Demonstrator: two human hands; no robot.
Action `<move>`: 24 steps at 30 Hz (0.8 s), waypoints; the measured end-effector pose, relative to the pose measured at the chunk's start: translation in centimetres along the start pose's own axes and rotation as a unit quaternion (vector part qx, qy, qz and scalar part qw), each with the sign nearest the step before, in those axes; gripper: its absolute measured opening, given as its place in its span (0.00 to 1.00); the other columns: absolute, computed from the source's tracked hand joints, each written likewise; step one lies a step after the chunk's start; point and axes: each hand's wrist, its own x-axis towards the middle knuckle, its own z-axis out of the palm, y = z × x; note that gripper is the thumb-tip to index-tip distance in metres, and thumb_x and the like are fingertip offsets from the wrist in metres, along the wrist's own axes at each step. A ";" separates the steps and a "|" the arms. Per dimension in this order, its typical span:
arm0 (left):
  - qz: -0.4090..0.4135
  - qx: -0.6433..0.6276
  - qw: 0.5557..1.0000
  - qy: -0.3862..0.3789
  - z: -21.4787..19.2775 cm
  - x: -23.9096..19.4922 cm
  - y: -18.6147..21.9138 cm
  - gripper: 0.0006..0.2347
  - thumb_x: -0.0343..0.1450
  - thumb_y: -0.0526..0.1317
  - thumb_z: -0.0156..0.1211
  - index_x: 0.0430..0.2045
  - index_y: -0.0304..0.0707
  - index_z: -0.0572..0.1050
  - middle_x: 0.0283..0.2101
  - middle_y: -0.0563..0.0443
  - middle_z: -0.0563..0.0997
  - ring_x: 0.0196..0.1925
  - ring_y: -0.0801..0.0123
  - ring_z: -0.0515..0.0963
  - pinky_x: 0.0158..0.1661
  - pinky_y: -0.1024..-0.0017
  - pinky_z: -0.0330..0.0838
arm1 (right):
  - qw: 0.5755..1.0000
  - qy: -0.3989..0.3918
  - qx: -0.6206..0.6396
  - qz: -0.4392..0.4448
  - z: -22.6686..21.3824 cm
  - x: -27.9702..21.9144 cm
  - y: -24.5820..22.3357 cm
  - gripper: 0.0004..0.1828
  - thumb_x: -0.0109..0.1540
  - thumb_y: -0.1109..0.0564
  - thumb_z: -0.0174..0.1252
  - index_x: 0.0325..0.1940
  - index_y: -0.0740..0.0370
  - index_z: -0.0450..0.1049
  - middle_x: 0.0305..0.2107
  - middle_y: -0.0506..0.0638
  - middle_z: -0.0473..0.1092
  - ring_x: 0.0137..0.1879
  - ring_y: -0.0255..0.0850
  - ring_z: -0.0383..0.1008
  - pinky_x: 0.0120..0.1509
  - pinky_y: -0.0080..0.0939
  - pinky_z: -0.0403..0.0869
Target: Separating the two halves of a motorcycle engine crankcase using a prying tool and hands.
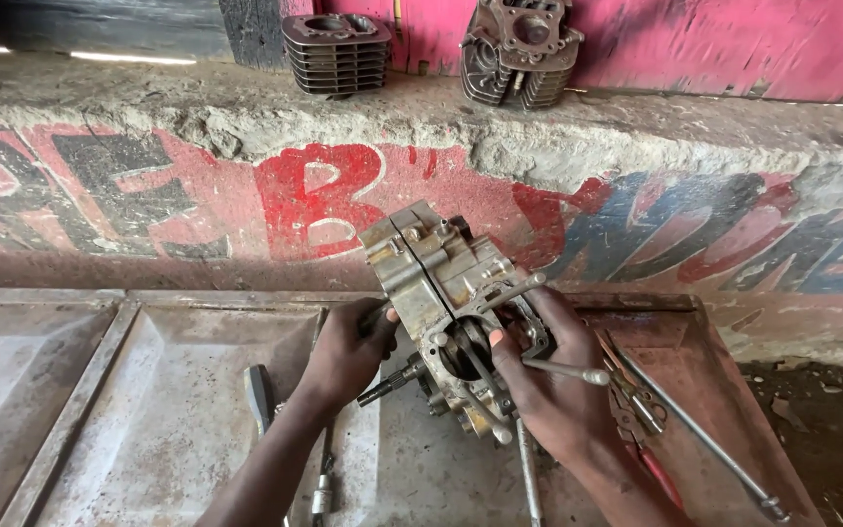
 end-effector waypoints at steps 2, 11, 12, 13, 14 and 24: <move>-0.014 0.014 1.000 0.010 -0.1 -0.2 0.2 0.21 0.73 0.55 0.55 0.13 0.42 0.69 0.15 0.57 0.71 0.21 0.76 0.65 0.27 0.69 0.63 | 0.993 -0.020 0.108 0.040 0.2 -0.3 1.1 0.40 0.56 0.67 0.59 0.72 0.71 0.58 0.70 0.63 0.61 0.42 0.38 0.82 0.41 0.32 0.83; -0.026 -0.032 0.999 0.003 -0.6 -3.5 -1.5 0.20 0.75 0.46 0.61 0.13 0.43 0.63 0.19 0.60 0.57 0.23 0.76 0.53 0.23 0.68 0.46 | 0.960 -0.102 0.257 0.051 -1.3 -1.0 1.1 0.38 0.62 0.53 0.61 0.73 0.63 0.58 0.74 0.67 0.51 0.15 0.31 0.70 0.17 0.26 0.78; -0.026 -0.033 0.999 0.001 -0.9 -4.2 -0.5 0.20 0.75 0.46 0.61 0.13 0.43 0.63 0.19 0.60 0.57 0.23 0.76 0.53 0.23 0.68 0.46 | 0.960 -0.101 0.256 0.052 -1.3 -0.9 2.4 0.38 0.62 0.53 0.61 0.73 0.63 0.58 0.74 0.67 0.51 0.15 0.31 0.70 0.17 0.26 0.78; -0.057 -0.035 0.998 0.001 -1.3 -4.9 0.6 0.19 0.75 0.45 0.60 0.13 0.43 0.63 0.18 0.59 0.59 0.21 0.75 0.56 0.22 0.69 0.50 | 0.953 -0.115 0.278 0.012 -1.3 -0.7 3.6 0.38 0.62 0.54 0.61 0.74 0.65 0.57 0.74 0.67 0.52 0.18 0.29 0.70 0.21 0.23 0.76; -0.089 -0.037 0.995 0.001 -1.8 -5.6 1.6 0.18 0.75 0.43 0.59 0.13 0.43 0.63 0.16 0.57 0.61 0.19 0.74 0.59 0.20 0.69 0.53 | 0.945 -0.130 0.300 -0.028 -1.2 -0.5 4.9 0.38 0.62 0.55 0.62 0.74 0.66 0.57 0.74 0.68 0.54 0.22 0.28 0.69 0.24 0.20 0.74; -0.050 0.004 0.999 0.011 -2.9 -5.2 3.2 0.23 0.75 0.47 0.60 0.09 0.46 0.56 0.16 0.61 0.54 0.20 0.76 0.51 0.23 0.68 0.45 | 0.983 -0.107 0.145 0.026 -2.2 0.6 3.9 0.29 0.61 0.49 0.61 0.67 0.52 0.69 0.68 0.56 0.67 0.75 0.51 0.66 0.78 0.60 0.62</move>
